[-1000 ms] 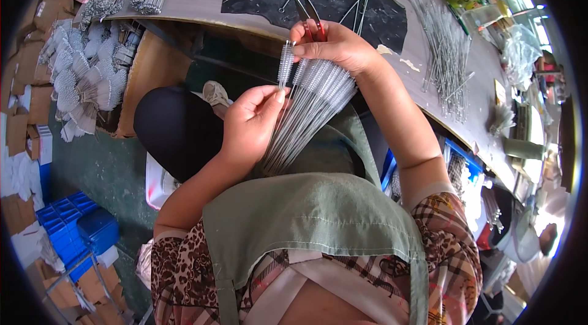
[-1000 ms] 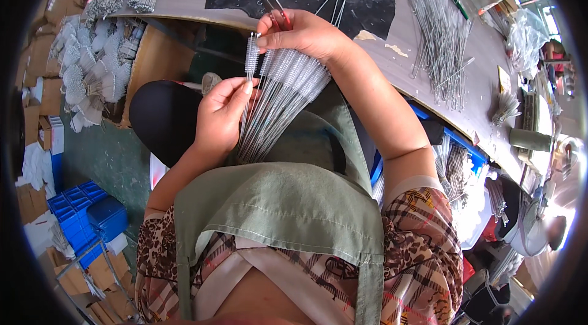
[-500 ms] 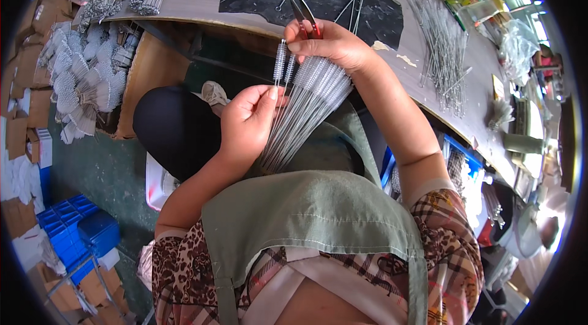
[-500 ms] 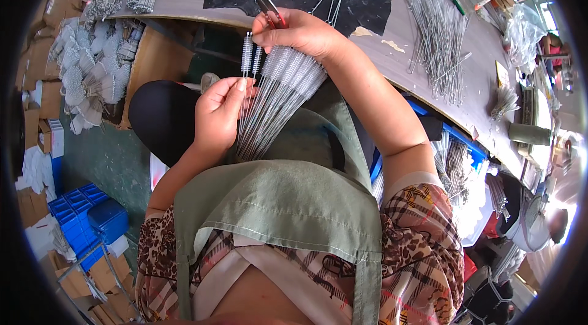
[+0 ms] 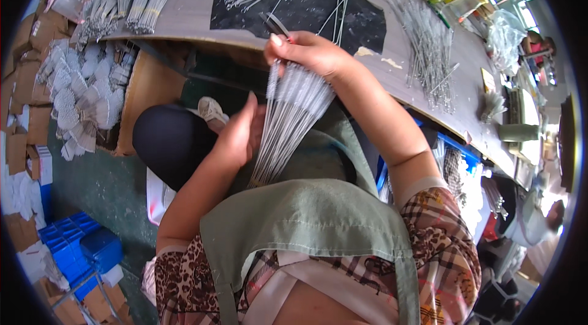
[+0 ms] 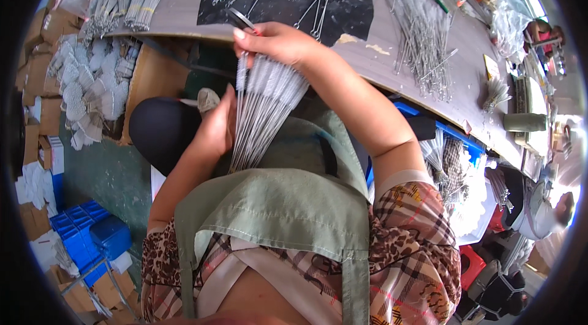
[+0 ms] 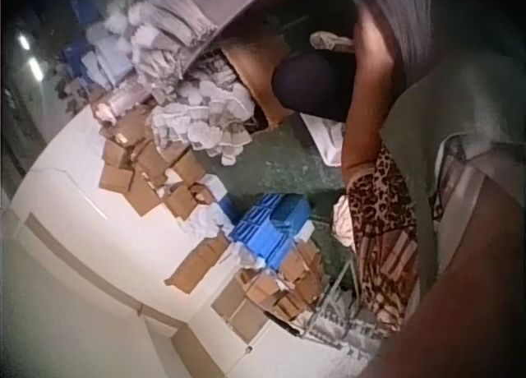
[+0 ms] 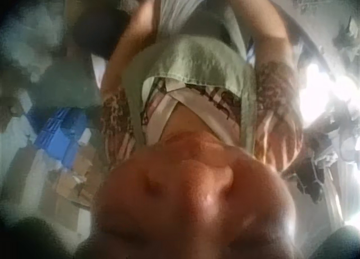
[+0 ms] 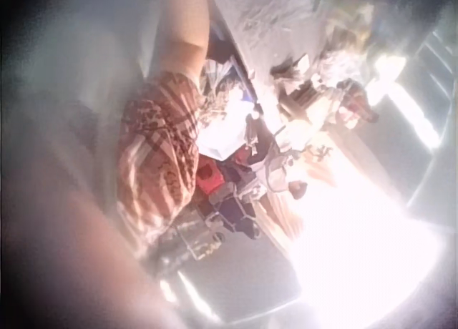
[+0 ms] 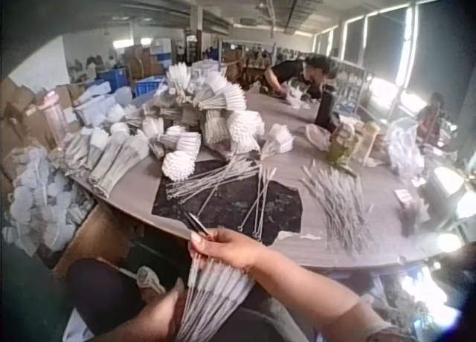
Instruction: The person sits at a workbench in a factory setting, holding a bundle of thin metal rods with white spherical tips. Using red-handled pliers, they repeatedly bend the tips of the rods inward to form a compact, spiky ball shape. The person works on multiple bundles, occasionally placing finished items on the table.
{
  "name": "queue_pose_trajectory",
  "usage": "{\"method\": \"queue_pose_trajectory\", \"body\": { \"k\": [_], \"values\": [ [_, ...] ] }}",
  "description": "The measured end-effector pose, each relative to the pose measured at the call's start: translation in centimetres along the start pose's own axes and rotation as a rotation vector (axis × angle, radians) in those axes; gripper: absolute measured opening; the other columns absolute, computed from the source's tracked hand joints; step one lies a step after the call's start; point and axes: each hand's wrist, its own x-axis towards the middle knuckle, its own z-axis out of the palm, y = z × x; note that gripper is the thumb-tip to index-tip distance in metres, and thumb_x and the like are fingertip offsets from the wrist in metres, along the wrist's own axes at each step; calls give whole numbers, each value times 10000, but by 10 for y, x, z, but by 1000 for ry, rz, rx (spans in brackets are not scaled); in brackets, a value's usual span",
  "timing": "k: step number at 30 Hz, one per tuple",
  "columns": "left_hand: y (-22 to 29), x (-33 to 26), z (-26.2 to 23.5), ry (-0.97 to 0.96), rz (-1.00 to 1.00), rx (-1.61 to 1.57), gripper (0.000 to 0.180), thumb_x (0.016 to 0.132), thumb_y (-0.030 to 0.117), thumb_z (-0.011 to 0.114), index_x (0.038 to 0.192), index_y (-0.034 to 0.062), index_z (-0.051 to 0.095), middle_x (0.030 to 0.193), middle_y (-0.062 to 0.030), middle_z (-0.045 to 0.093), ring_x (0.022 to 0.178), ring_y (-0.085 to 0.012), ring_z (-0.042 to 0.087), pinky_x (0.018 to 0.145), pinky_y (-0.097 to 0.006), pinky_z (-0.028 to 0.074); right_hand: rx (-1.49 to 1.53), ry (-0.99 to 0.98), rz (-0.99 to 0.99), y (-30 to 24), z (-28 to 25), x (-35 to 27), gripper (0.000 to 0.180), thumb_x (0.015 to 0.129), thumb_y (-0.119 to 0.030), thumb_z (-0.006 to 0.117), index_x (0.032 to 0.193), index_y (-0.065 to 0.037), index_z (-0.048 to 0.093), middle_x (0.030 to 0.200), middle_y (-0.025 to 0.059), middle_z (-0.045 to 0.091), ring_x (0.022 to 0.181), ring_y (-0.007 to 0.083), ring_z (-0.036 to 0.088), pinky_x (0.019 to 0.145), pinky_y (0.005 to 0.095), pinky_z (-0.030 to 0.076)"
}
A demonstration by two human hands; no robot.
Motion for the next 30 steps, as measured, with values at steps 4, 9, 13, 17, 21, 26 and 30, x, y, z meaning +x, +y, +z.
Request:
{"method": "queue_pose_trajectory", "body": {
  "k": [4, 9, 13, 17, 21, 26, 30],
  "values": [
    [-27, 27, -43, -322, -148, -50, 488, 916, 423, 428, 1191, 25, 491, 1095, -105, 598, 938, -202, 602, 798, -346, 500, -192, -90, -66, -24, 21, 19, 375, 853, -417, 585, 798, -46, 587, 726, -4, 558, 688, 83, 507, 677, 231, 412],
    [-15, 5, -19, -156, -1, 263, 573, 894, 486, 409, 1234, 28, 463, 1157, -151, 562, 1001, -269, 580, 831, -396, 489, -330, -203, -112, -55, 41, 26, 314, 798, -347, 686, 764, -52, 586, 691, -42, 540, 665, 56, 462, 622, 234, 393],
    [-1, -21, -11, -462, -227, -143, 909, 777, 758, 255, 1315, 36, 375, 1209, -221, 507, 1064, -391, 529, 871, -505, 444, -589, -124, -157, -59, 46, 28, 303, 800, -331, 679, 775, -40, 597, 648, -15, 527, 632, 68, 457, 591, 248, 386],
    [-5, -42, -12, -528, 71, 200, 832, 759, 569, 577, 1327, 22, 310, 1191, -196, 511, 1011, -304, 571, 836, -425, 476, -839, 59, -92, -61, 52, 22, 291, 784, -289, 666, 789, -7, 594, 590, 101, 510, 564, 159, 464, 566, 314, 396],
    [8, -60, 14, -82, 269, 679, 634, 697, 135, 768, 1201, 21, 400, 910, -61, 602, 764, -111, 594, 678, -256, 500, -929, 87, -178, -65, 65, 38, 269, 768, -269, 652, 828, -11, 607, 658, 185, 570, 635, 322, 577, 608, 368, 447],
    [50, -103, -17, 262, 1058, 765, 601, 629, 162, 791, 1141, 2, 518, 1030, -79, 603, 965, -174, 556, 891, -326, 424, -519, 648, -283, -79, 37, 50, 200, 889, -200, 548, 924, -16, 618, 726, -5, 565, 635, 54, 477, 556, 185, 350],
    [105, -200, -94, 505, 1014, 593, 431, 703, -17, 706, 1108, 22, 564, 946, -33, 614, 827, -127, 582, 721, -281, 476, -253, 515, -204, -47, -13, 39, 168, 906, -204, 542, 828, -55, 557, 645, -24, 453, 542, 38, 367, 461, 186, 230]
  ]
}}
